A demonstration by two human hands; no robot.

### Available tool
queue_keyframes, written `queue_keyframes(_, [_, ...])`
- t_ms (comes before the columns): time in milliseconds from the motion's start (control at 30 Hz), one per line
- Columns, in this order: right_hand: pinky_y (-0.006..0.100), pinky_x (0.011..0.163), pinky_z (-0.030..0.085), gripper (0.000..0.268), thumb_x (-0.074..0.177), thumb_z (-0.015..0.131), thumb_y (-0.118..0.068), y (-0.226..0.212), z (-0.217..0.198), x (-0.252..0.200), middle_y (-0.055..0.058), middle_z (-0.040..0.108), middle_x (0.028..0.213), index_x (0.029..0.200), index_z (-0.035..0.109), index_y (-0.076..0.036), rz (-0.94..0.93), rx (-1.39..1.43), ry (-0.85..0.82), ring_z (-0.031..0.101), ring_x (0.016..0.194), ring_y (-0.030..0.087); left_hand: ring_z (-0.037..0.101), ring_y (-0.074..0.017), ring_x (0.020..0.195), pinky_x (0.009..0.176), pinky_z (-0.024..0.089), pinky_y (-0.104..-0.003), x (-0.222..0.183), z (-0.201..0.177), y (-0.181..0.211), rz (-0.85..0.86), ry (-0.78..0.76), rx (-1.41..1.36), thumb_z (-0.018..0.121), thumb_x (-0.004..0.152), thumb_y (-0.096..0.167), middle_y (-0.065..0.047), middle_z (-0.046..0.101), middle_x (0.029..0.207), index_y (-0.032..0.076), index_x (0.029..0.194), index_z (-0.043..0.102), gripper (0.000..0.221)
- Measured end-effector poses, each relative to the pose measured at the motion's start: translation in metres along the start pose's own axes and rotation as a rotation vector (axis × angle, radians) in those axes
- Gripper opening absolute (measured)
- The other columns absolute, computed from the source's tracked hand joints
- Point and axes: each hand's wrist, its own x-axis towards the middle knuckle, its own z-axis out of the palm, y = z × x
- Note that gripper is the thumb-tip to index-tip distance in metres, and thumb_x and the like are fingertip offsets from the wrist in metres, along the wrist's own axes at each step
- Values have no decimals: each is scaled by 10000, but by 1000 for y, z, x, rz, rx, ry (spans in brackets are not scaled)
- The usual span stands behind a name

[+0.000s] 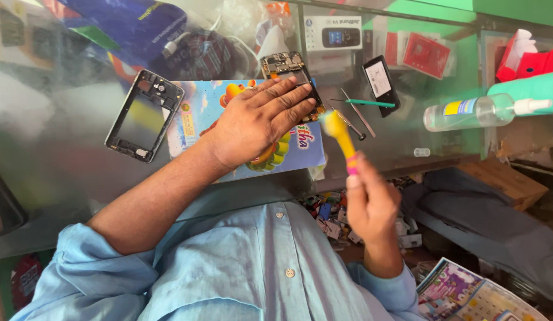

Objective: The person is repairing a mobile phone by hand, handling internal components, a screen panel, and a battery on a workbench. They use a toothbrush to clean a component.

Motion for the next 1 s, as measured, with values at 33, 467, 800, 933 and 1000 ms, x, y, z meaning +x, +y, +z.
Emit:
queue_keyframes(33, [286,746,538,318,1029,635,-39,-3,1,-4,153,727,982,1339,644,35,-55,-12,-66,667,843,132,571,-343,1379,1158,455,-455,-1,0,0,-2,-2,5,608,887,180,-152,597,1478,36,1429,601,560])
queue_keyframes(467, [292,612,504,288,1043,617,-135,47,0,-12,82,640,779,1300,674,-20,377,200,-197,588,653,159,580,-334,1385,1161,465,-454,1,-7,1,34,29,42,605,946,152,-136,612,1478,64,1435,616,497])
queue_keyframes(800, [439,805,535,208,983,713,-199,85,49,23,131,683,1019,1147,691,-73,-6,-488,69,687,933,356,589,-312,1381,1177,475,-454,5,-16,7,96,-1,65,605,964,139,-134,619,1475,57,1417,650,462])
queue_keyframes(933, [361,806,558,269,1044,663,-260,65,48,20,102,707,1089,1213,700,-54,108,-88,137,694,922,253,595,-303,1379,1175,476,-459,9,-19,12,116,-8,80,632,944,127,-114,626,1471,84,1387,678,448])
queue_keyframes(1000, [304,752,563,353,1089,611,-311,55,48,14,86,728,1093,1280,684,-24,343,511,-20,707,897,185,603,-306,1360,1160,477,-466,8,-19,18,144,-46,87,649,908,146,-111,632,1455,99,1365,696,462])
